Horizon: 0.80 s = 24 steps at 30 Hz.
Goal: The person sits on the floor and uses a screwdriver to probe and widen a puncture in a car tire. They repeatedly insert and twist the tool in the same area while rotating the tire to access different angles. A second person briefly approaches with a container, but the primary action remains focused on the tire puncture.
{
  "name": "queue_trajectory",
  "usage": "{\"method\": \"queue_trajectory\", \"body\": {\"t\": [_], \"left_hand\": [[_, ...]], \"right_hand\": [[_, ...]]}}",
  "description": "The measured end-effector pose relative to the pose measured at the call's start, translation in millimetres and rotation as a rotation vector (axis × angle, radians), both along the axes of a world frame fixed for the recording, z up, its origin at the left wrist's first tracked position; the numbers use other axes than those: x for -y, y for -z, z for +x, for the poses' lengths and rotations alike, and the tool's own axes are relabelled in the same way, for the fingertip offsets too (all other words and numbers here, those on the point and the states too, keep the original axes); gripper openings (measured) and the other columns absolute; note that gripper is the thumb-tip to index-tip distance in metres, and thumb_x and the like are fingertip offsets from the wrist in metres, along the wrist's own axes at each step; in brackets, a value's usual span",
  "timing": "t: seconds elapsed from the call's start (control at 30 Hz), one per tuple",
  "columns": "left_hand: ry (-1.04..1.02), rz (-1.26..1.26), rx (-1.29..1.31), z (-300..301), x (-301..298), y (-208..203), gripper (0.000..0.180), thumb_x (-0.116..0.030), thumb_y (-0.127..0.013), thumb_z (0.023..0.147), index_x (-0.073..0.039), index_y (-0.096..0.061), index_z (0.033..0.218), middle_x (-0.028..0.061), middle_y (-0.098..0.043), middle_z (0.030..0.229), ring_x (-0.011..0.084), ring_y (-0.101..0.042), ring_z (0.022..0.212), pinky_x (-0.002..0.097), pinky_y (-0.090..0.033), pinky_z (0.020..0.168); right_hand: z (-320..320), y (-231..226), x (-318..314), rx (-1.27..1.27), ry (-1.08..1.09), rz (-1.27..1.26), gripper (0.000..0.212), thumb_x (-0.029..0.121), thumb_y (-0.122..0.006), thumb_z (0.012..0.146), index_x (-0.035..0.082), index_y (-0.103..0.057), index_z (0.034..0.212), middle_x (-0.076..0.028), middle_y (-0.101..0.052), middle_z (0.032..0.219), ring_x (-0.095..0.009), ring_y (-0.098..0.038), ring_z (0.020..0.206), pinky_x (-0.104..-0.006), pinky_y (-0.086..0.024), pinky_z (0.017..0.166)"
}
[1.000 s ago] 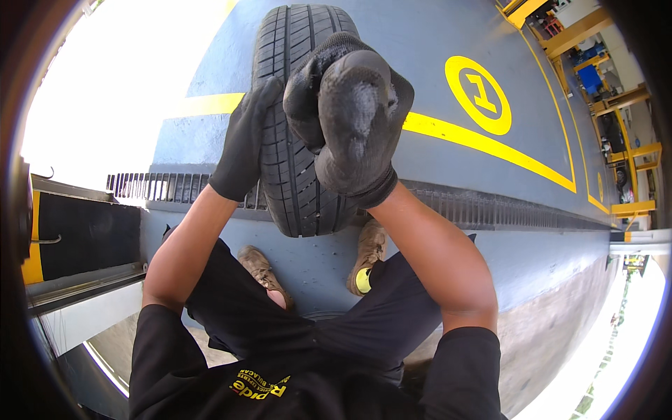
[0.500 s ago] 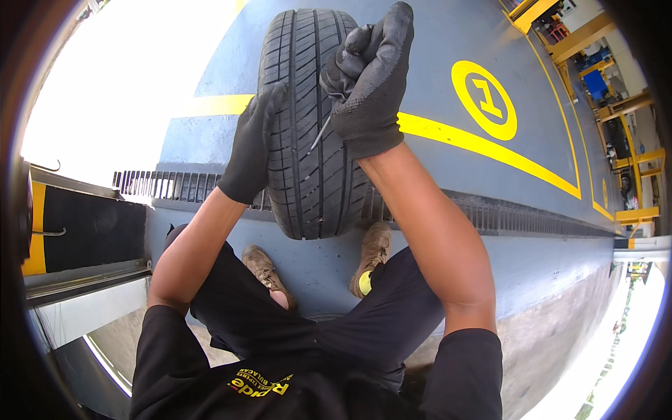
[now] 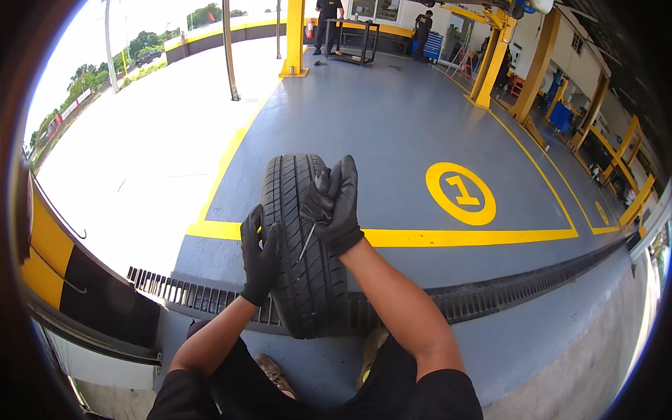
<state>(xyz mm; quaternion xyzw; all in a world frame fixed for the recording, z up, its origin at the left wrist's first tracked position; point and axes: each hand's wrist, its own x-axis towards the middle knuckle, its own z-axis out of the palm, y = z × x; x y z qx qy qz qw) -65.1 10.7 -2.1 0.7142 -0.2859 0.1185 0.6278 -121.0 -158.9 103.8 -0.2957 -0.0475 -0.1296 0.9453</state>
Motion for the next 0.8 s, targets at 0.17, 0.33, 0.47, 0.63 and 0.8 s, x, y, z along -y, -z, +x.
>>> {"method": "queue_trajectory", "body": {"t": [0.17, 0.33, 0.47, 0.63, 0.8], "left_hand": [[0.001, 0.145, 0.446, -18, -8, -13, 0.058, -0.020, -0.068, 0.093, 0.000, -0.050, 0.144, 0.0255, -0.052, 0.138, 0.0448, -0.049, 0.131, 0.0512, -0.041, 0.109], [0.038, 0.248, 0.583, -22, -17, -15, 0.043, -0.017, -0.070, 0.086, -0.002, -0.064, 0.126, 0.0243, -0.056, 0.130, 0.0454, -0.052, 0.126, 0.0528, -0.043, 0.106], [0.100, 0.330, 0.638, -27, -10, -27, 0.034, -0.017, -0.074, 0.080, -0.007, -0.071, 0.112, 0.0168, -0.062, 0.123, 0.0424, -0.057, 0.121, 0.0539, -0.045, 0.103], [0.166, 0.326, 0.834, -25, -17, -27, 0.029, -0.015, -0.077, 0.075, -0.011, -0.072, 0.104, 0.0118, -0.064, 0.123, 0.0390, -0.057, 0.125, 0.0549, -0.044, 0.104], [0.289, 0.266, 0.864, -22, -16, -31, 0.028, -0.019, -0.080, 0.069, -0.012, -0.072, 0.094, 0.0062, -0.066, 0.113, 0.0335, -0.061, 0.120, 0.0532, -0.046, 0.101]], "right_hand": [[5, 2, 0, -0.080, 0.169, 0.043, 0.063, 0.072, -0.040, 0.102, 0.020, -0.052, 0.068, 0.006, -0.024, 0.051, -0.010, -0.020, 0.040, -0.0264, -0.021, 0.041], [14, -1, 15, -0.190, 0.367, 0.107, 0.056, 0.067, -0.045, 0.102, 0.018, -0.048, 0.073, 0.007, -0.026, 0.057, -0.009, -0.023, 0.046, -0.0253, -0.024, 0.045], [18, 8, 45, -0.162, 0.446, 0.050, 0.052, 0.064, -0.050, 0.101, 0.017, -0.047, 0.079, 0.006, -0.028, 0.058, -0.009, -0.025, 0.047, -0.0247, -0.026, 0.047], [25, 13, 37, -0.146, 0.455, -0.035, 0.044, 0.055, -0.055, 0.102, 0.015, -0.047, 0.085, 0.005, -0.037, 0.061, -0.009, -0.032, 0.048, -0.0243, -0.030, 0.047], [21, 12, 31, -0.135, 0.441, -0.078, 0.040, 0.051, -0.055, 0.104, 0.014, -0.048, 0.090, 0.005, -0.040, 0.064, -0.008, -0.035, 0.049, -0.0231, -0.031, 0.047]]}}
